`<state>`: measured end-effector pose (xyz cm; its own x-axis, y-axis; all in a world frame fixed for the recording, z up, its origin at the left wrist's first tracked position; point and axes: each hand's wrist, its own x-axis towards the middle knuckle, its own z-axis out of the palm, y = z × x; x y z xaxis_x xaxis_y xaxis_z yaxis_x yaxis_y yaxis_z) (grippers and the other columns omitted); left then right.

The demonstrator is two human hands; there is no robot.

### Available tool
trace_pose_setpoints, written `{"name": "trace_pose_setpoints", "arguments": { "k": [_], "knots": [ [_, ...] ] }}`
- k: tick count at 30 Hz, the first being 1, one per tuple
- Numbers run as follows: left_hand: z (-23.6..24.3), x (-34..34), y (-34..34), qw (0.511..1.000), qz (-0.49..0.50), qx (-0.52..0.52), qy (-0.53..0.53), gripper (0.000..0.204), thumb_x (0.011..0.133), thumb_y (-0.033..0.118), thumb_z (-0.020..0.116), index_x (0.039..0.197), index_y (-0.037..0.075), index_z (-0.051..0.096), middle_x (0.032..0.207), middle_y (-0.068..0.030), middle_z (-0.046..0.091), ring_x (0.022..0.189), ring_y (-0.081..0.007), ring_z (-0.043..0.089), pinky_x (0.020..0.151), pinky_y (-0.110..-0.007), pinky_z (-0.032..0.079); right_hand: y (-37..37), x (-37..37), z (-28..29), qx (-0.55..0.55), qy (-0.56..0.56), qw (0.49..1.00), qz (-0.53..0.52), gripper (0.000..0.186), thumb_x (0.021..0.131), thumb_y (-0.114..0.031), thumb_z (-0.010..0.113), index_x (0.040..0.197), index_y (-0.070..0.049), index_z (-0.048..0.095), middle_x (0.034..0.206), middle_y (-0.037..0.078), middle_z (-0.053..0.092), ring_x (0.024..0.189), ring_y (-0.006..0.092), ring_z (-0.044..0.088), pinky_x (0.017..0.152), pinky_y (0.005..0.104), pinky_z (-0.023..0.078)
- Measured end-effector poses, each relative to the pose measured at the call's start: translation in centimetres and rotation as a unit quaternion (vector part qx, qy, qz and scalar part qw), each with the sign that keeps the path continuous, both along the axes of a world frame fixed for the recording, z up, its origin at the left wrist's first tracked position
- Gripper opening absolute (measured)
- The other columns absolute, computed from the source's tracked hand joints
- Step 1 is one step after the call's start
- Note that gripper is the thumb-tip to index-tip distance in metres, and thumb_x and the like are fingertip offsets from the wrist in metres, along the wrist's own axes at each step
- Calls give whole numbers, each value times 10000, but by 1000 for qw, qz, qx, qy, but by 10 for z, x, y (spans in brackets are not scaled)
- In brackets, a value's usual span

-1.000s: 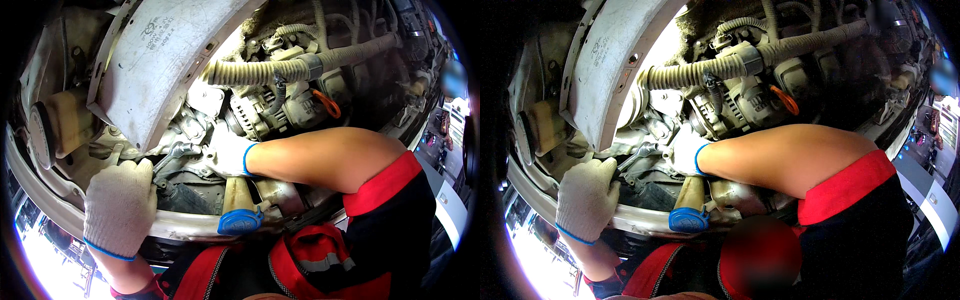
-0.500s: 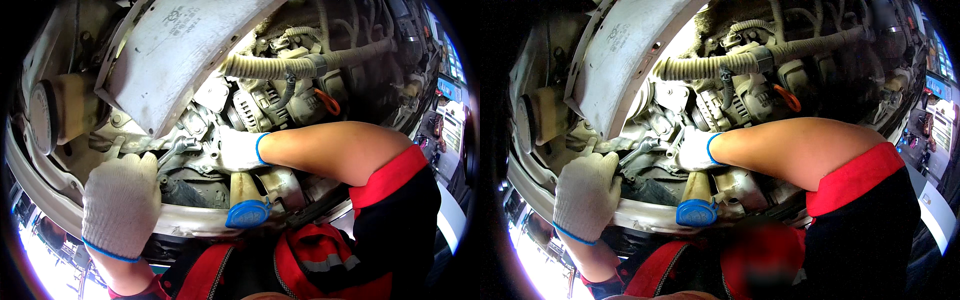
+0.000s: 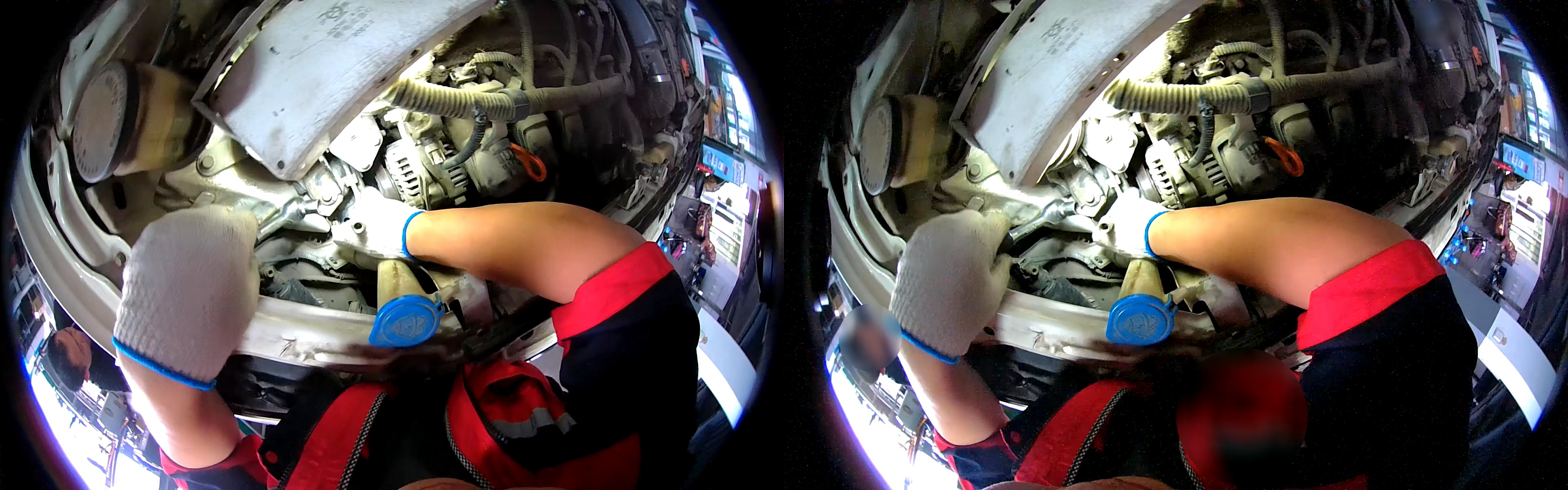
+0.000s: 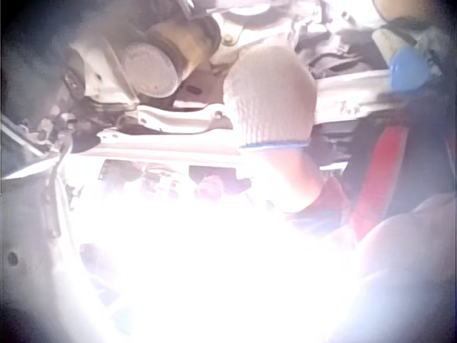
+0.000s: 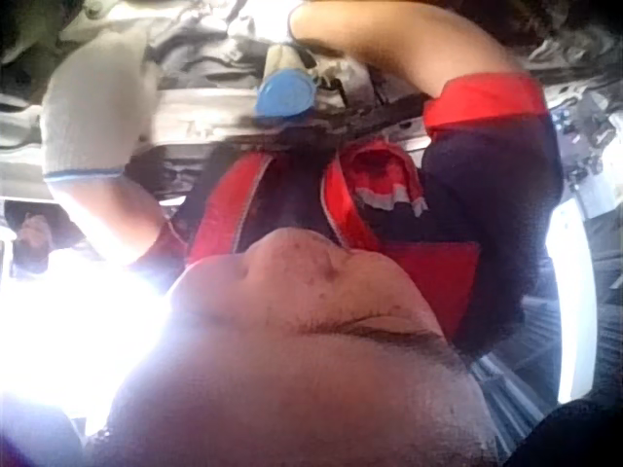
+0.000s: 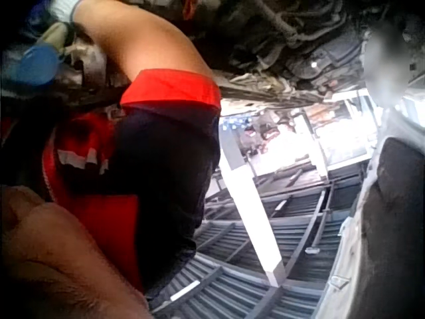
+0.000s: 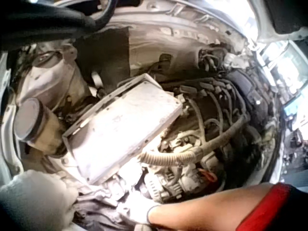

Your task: The person selects a socket wrench from a tool cart and uses it to loosen and tighten bolts on a component within the car's engine bay. They repeatedly adjust the tool and reposition their hands to access the fasteners.

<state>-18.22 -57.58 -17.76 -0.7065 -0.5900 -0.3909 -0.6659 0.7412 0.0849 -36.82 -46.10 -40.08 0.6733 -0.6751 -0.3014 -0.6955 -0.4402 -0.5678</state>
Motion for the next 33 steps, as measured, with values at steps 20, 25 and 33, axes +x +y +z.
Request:
{"name": "trace_pose_setpoints", "arguments": {
  "k": [20, 25, 33],
  "knots": [
    [10, 40, -10, 997, 52, -3, 52, 229, 815, 205, 682, 957, 27, 707, 879, -222, 684, 897, -417, 679, 823, -515, 541, -3, -8, 11, 74, 87, 993, -42, 222, 886, -252, 593, 826, -127, 766, 770, 77, 722, 765, 286, 689, 689, 475, 420],
    [-9, 48, -14, 998, 18, -8, 58, 243, 823, 230, 674, 958, 32, 714, 875, -221, 692, 893, -414, 688, 829, -514, 552, -13, -11, 10, 107, -20, 993, -38, 169, 832, -253, 641, 774, -123, 732, 754, 109, 712, 719, 328, 690, 655, 496, 464],
    [-10, 38, -17, 999, 14, 37, -33, 232, 797, 234, 669, 894, 29, 719, 866, -228, 700, 889, -421, 694, 834, -521, 557, -35, -31, 98, 210, 99, 958, 170, 204, 909, -198, 634, 1003, -33, 711, 1061, 163, 716, 972, 347, 704, 887, 416, 574]
  ]
}}
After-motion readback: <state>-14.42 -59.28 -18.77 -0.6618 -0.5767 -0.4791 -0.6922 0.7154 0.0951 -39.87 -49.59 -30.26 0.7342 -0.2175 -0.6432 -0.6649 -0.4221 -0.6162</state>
